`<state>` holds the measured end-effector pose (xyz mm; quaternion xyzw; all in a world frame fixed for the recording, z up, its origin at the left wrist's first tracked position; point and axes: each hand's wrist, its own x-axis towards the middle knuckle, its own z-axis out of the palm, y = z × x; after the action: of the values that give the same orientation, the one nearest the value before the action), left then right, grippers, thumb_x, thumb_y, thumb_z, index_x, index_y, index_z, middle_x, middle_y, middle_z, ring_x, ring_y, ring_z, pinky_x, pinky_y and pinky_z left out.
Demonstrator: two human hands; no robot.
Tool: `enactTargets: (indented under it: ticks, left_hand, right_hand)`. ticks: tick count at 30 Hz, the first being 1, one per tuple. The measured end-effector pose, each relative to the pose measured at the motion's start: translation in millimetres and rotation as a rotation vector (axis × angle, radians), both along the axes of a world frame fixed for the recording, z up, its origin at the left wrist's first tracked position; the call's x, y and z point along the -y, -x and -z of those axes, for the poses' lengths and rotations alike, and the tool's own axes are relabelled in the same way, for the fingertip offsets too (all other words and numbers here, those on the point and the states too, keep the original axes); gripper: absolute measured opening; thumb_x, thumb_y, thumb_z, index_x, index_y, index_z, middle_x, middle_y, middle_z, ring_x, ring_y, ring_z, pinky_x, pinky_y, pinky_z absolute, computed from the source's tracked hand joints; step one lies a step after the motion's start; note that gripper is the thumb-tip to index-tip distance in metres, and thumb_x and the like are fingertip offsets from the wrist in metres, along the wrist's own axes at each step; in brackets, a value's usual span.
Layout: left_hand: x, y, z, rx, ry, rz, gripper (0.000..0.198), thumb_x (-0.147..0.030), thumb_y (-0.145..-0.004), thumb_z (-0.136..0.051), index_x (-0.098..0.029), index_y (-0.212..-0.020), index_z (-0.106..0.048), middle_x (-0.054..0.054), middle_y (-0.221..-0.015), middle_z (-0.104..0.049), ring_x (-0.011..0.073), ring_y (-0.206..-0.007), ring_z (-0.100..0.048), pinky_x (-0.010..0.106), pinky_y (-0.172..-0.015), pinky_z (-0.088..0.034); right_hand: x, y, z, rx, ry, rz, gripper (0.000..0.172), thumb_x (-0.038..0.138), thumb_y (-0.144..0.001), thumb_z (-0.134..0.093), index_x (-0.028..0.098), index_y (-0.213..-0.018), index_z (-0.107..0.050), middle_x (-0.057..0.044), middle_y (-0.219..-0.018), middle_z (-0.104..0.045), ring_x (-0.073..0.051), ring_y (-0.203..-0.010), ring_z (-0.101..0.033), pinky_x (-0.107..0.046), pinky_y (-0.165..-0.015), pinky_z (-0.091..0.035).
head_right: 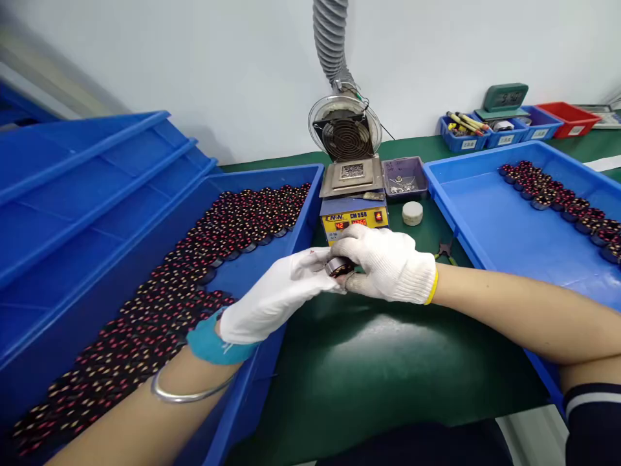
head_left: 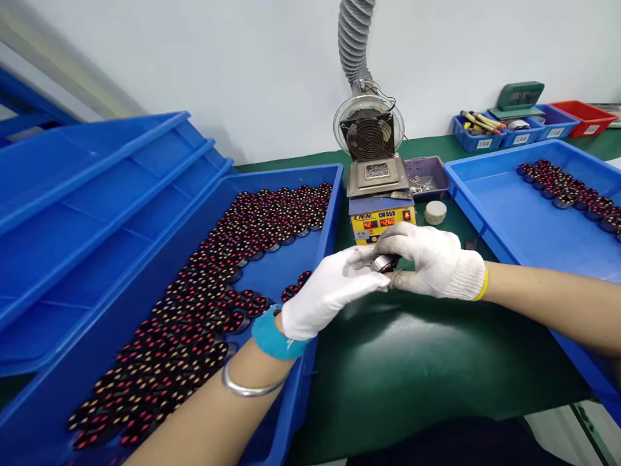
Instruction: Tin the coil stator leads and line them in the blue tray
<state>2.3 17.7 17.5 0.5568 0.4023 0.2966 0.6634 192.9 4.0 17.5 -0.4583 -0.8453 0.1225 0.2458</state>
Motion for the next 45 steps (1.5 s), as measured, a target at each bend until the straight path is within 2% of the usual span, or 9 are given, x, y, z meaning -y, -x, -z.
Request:
enactTargets:
  ticks: [4, 8, 16, 21, 26, 32, 35, 41, 45]
  left_hand:
    - [1.5, -2.5, -0.2, -0.152, -0.103, -0.096, 0.025, -0.027, -0.068, -0.077, -0.015, -0.087, -0.067, 0.003, -0.089, -0.069, 0.0191, -0.086, -0.066, 0.032, -0.083, -0.055]
    - [-0.1, -1.6, 2.8, -0.038, -0.041, -0.173, 0.038, -0.029, -0.069, -0.078, -0.013, -0.101, -0.064, 0.005, -0.091, -0.070, 0.0186, -0.080, -0.069, 0.037, -0.081, -0.058]
    - [-5.4, -0.4, 7.8, -0.007, -0.033, -0.269, 0.046, -0.026, -0.064, -0.083, -0.010, -0.102, -0.063, 0.005, -0.089, -0.071, 0.0185, -0.077, -0.070, 0.038, -0.083, -0.060]
    - [-3.9, -0.6, 5.8, -0.050, -0.036, -0.208, 0.044, -0.029, -0.063, -0.083, -0.010, -0.097, -0.063, 0.006, -0.086, -0.073, 0.0205, -0.079, -0.071, 0.038, -0.084, -0.059]
    - [0.2, -3.3, 2.4, -0.094, -0.020, -0.152, 0.043, -0.031, -0.064, -0.083, -0.010, -0.096, -0.065, 0.006, -0.085, -0.073, 0.0200, -0.077, -0.071, 0.037, -0.083, -0.060]
    - [-2.5, -1.7, 0.4, -0.068, -0.016, -0.187, 0.041, -0.028, -0.067, -0.081, -0.007, -0.097, -0.064, 0.006, -0.079, -0.072, 0.0186, -0.073, -0.070, 0.035, -0.078, -0.060]
    - [-4.9, 0.2, 0.3, -0.062, -0.018, -0.195, 0.040, -0.027, -0.068, -0.080, -0.007, -0.099, -0.064, 0.006, -0.080, -0.071, 0.0170, -0.072, -0.070, 0.034, -0.077, -0.060]
    - [-2.3, -1.9, 3.2, -0.075, 0.000, -0.133, 0.036, -0.026, -0.067, -0.081, -0.008, -0.093, -0.065, 0.005, -0.077, -0.071, 0.0164, -0.071, -0.070, 0.031, -0.075, -0.059]
    - [-2.1, -2.2, 3.5, -0.108, -0.058, -0.153, 0.037, -0.029, -0.069, -0.079, -0.009, -0.096, -0.064, 0.005, -0.081, -0.072, 0.0168, -0.073, -0.069, 0.031, -0.076, -0.058]
  right_hand:
    - [-4.3, 1.6, 6.6, -0.037, 0.009, 0.020, 0.044, 0.032, -0.077, -0.066, 0.028, -0.120, -0.061, -0.004, -0.122, -0.061, -0.025, -0.104, -0.062, -0.037, -0.085, -0.051]
    - [-7.8, 4.6, 13.9, -0.110, 0.067, 0.146, 0.048, 0.036, -0.078, -0.065, 0.029, -0.125, -0.059, -0.003, -0.120, -0.063, -0.024, -0.099, -0.064, -0.038, -0.079, -0.052]
    - [-10.1, 0.1, 13.7, -0.107, 0.146, 0.253, 0.021, 0.042, -0.076, -0.066, 0.026, -0.089, -0.067, 0.000, -0.091, -0.069, -0.021, -0.080, -0.065, -0.031, -0.061, -0.048]
    - [-6.9, -0.2, 7.5, 0.023, -0.013, 0.147, 0.043, 0.039, -0.085, -0.055, 0.027, -0.126, -0.056, -0.004, -0.125, -0.060, -0.023, -0.098, -0.063, -0.032, -0.070, -0.046]
    - [-7.3, -3.3, -8.4, 0.284, 0.066, 0.119, 0.031, 0.043, -0.087, -0.048, 0.020, -0.094, -0.067, -0.005, -0.091, -0.068, -0.022, -0.078, -0.063, -0.028, -0.054, -0.035]
    - [-17.5, -21.7, -14.0, 0.243, 0.223, 0.217, 0.021, 0.040, -0.079, -0.056, 0.022, -0.080, -0.067, -0.001, -0.080, -0.068, -0.021, -0.078, -0.062, -0.026, -0.054, -0.031]
    - [-19.4, -22.8, -8.6, 0.054, 0.250, 0.272, 0.024, 0.041, -0.078, -0.060, 0.021, -0.091, -0.068, -0.002, -0.088, -0.070, -0.019, -0.081, -0.063, -0.027, -0.062, -0.040]
    - [-21.6, -19.3, 0.2, -0.019, 0.268, 0.027, 0.017, 0.026, -0.084, -0.055, 0.019, -0.092, -0.068, -0.002, -0.088, -0.070, -0.015, -0.080, -0.063, -0.025, -0.067, -0.044]
    - [-33.5, -28.8, 7.1, -0.020, 0.306, 0.138, 0.019, 0.031, -0.084, -0.057, 0.019, -0.092, -0.068, -0.003, -0.086, -0.070, -0.018, -0.075, -0.064, -0.027, -0.064, -0.046]
